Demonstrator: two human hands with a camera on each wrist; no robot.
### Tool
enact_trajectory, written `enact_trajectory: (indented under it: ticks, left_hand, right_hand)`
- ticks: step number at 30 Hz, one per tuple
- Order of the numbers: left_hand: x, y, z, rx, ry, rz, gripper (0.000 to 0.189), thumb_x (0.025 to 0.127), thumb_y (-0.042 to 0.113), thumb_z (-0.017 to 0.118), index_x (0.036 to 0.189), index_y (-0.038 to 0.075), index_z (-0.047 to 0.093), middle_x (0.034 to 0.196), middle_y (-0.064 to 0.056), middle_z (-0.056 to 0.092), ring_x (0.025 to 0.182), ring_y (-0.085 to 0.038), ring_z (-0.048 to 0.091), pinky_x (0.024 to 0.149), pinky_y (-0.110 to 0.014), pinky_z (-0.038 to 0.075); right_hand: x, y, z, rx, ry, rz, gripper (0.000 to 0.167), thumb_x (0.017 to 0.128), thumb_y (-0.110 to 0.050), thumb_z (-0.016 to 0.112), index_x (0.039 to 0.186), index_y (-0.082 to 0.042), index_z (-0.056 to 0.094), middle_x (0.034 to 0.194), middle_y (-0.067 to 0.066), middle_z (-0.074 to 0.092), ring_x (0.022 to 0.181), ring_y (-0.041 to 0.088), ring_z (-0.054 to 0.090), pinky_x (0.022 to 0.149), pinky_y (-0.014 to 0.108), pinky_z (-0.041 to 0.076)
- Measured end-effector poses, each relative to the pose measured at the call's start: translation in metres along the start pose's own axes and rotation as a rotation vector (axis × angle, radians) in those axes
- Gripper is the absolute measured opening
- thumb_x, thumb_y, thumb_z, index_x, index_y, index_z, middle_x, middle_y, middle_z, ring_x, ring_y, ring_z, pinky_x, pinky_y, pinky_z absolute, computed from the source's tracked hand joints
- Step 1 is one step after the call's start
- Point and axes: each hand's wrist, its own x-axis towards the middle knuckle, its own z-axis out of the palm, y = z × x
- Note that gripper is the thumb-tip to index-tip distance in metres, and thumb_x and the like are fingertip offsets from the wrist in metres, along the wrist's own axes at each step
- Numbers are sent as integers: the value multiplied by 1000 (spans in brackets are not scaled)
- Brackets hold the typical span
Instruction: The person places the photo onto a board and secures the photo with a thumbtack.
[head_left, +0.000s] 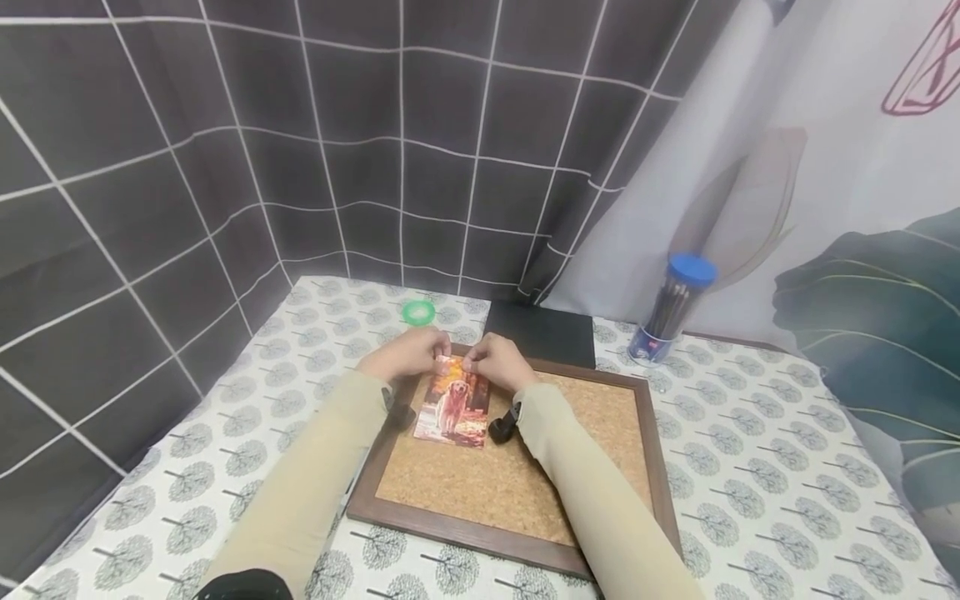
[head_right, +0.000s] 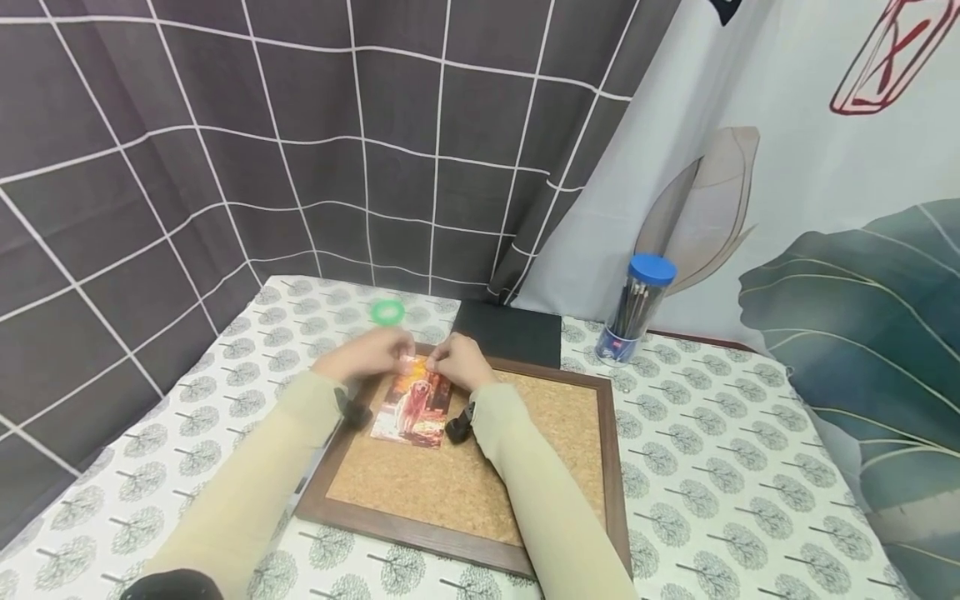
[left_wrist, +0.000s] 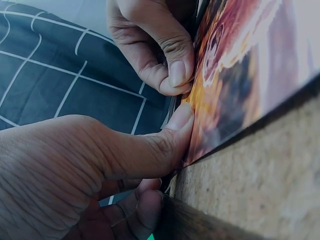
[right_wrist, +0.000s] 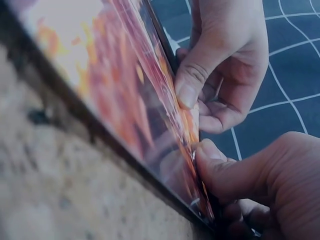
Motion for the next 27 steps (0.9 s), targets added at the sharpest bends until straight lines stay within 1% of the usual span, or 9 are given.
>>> enact_trajectory:
  ticks: [3, 8, 12, 18, 23, 27]
  left_hand:
    - [-1, 0, 1, -7, -9, -8, 22, 83, 12, 80, 100, 9, 67, 96, -4, 65, 88, -20, 60, 83, -38, 54]
    - [-1, -1, 3, 12, -6, 20, 23, 83, 15, 81, 101, 10, 67, 95, -2, 65, 86, -18, 59, 82, -37, 53]
    - [0, -2, 3, 23, 2, 41, 23, 83, 15, 81, 101, 9, 67, 94, -2, 65, 84, -18, 59, 81, -37, 53]
    - [2, -2, 4, 16, -4, 32, 22, 83, 14, 80, 101, 10, 67, 93, -1, 65, 84, -18, 59, 82, -36, 53]
    - [2, -2, 2, 25, 8, 43, 22, 83, 13, 80, 100, 9, 67, 93, -3, 65, 84, -19, 59, 80, -37, 53]
    - [0, -1, 0, 28, 11, 41, 23, 83, 13, 80, 100, 9, 66, 95, -4, 65, 86, -20, 59, 82, -39, 53]
  right_hand:
    - [-3, -2, 1, 24, 5, 31, 5, 82, -15, 79, 79, -11, 78, 88, 2, 60, 85, 18, 55, 85, 37, 48]
    - [-4, -2, 3, 23, 19, 53, 5, 82, -15, 79, 79, -11, 78, 87, 1, 59, 84, 16, 54, 83, 36, 48]
    - [-4, -2, 2, 27, 28, 45, 6, 83, -16, 79, 79, -11, 78, 86, 2, 58, 84, 17, 53, 83, 36, 47]
    - [-5, 2, 3, 42, 30, 17, 10, 85, -17, 80, 77, -13, 76, 86, 2, 58, 84, 19, 53, 84, 37, 45]
    - [-2, 7, 4, 52, 42, -15, 9, 84, -16, 80, 79, -14, 73, 86, 1, 57, 83, 18, 53, 80, 35, 46]
    - [-1, 9, 6, 71, 49, -11, 10, 82, -13, 80, 80, -15, 70, 87, 1, 56, 82, 17, 53, 77, 33, 45]
